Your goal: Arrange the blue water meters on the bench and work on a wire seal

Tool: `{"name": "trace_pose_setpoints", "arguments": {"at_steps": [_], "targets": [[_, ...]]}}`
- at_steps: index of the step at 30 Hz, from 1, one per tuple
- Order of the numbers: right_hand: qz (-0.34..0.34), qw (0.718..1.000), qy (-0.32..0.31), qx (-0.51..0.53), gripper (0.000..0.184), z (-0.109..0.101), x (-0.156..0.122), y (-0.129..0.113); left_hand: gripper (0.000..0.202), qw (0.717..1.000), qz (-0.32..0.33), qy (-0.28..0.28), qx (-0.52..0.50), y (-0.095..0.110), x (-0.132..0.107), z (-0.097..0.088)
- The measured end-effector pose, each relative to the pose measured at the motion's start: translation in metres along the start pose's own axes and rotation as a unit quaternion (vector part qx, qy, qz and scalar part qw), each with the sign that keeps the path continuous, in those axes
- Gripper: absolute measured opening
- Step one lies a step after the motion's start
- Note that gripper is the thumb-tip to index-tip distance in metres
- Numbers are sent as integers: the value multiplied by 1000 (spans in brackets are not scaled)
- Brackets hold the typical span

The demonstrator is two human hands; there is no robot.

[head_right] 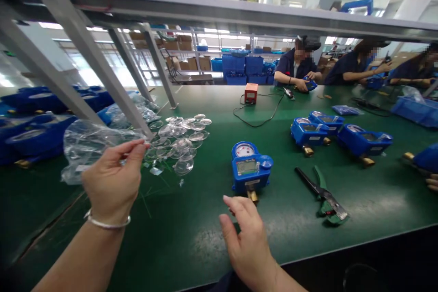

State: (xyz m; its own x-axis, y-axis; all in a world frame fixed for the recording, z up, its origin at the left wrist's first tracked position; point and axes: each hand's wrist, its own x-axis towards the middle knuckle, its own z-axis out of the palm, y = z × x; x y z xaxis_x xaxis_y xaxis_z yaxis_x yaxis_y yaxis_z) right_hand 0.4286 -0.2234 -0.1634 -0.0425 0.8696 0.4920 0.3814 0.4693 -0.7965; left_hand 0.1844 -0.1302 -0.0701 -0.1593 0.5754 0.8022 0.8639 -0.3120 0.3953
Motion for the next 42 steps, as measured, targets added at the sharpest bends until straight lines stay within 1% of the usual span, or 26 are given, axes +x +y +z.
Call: {"name": "trace_pose_setpoints", "arguments": {"at_steps": [2, 3, 4, 5, 7, 9, 10, 12, 14, 15, 17, 18, 19, 20, 21, 23, 24, 25, 26, 27, 29, 31, 33, 36, 39, 42], "targets": [[-36, 999, 10, 24, 38, 6, 10, -11, 16, 997, 57, -39, -45, 31, -29, 3], [-53, 998, 26, 32, 40, 8, 13, -14, 11, 990, 92, -78, -70, 45, -48, 6], [-65, 996, 45, 39, 38, 11, 15, -16, 14, 976, 138, -129, -105, 58, -68, 10], [-71, 994, 63, 48, 35, 14, 16, -16, 15, 962, 165, -163, -143, 69, -87, 16], [-58, 991, 90, 82, 24, 19, 15, -13, 16, 949, 145, -191, -204, 84, -118, 28], [-14, 985, 106, 137, 18, 21, 11, -6, 19, 935, 106, -231, -246, 91, -132, 37], [15, 978, 122, 168, 18, 19, 9, -2, 19, 924, 84, -270, -259, 91, -132, 40], [78, 961, 173, 201, 21, 7, 6, 5, 18, 893, 30, -360, -268, 87, -121, 42], [119, 954, 219, 168, 25, -16, 6, 10, 18, 872, -43, -417, -253, 78, -102, 41], [123, 957, 231, 129, 27, -30, 6, 12, 17, 871, -81, -420, -241, 73, -93, 41], [105, 969, 222, 29, 29, -60, 7, 15, 15, 867, -156, -410, -234, 66, -81, 41], [93, 973, 210, -18, 27, -74, 7, 18, 18, 854, -201, -408, -251, 66, -79, 43], [81, 975, 198, -59, 25, -86, 7, 21, 21, 827, -256, -410, -287, 68, -80, 45], [71, 975, 189, -94, 22, -98, 6, 24, 23, 781, -321, -419, -334, 72, -84, 48], [65, 973, 182, -126, 19, -108, 6, 27, 24, 716, -391, -430, -387, 79, -91, 51], [48, 964, 178, -192, 15, -123, 8, 33, 25, 557, -511, -453, -473, 99, -110, 60], [34, 956, 176, -230, 14, -129, 9, 35, 27, 486, -550, -461, -499, 111, -119, 65], [18, 948, 170, -270, 13, -135, 12, 37, 31, 430, -575, -465, -518, 123, -127, 70], [5, 938, 160, -309, 12, -139, 15, 37, 36, 394, -590, -460, -534, 135, -134, 77], [-6, 928, 147, -343, 11, -142, 18, 37, 43, 377, -600, -447, -546, 147, -139, 84], [-18, 913, 114, -391, 11, -146, 25, 36, 51, 376, -615, -405, -563, 167, -143, 99], [-24, 905, 87, -416, 12, -147, 33, 34, 51, 390, -625, -360, -572, 182, -144, 114], [-34, 901, 69, -427, 13, -146, 40, 34, 49, 401, -630, -327, -579, 192, -143, 124], [-44, 896, 56, -438, 15, -143, 48, 34, 46, 414, -633, -299, -582, 196, -144, 132], [-43, 890, 42, -453, 16, -140, 55, 34, 44, 426, -626, -285, -588, 193, -144, 134], [-40, 885, 26, -464, 16, -138, 60, 34, 45, 424, -616, -284, -600, 189, -145, 134]]}}
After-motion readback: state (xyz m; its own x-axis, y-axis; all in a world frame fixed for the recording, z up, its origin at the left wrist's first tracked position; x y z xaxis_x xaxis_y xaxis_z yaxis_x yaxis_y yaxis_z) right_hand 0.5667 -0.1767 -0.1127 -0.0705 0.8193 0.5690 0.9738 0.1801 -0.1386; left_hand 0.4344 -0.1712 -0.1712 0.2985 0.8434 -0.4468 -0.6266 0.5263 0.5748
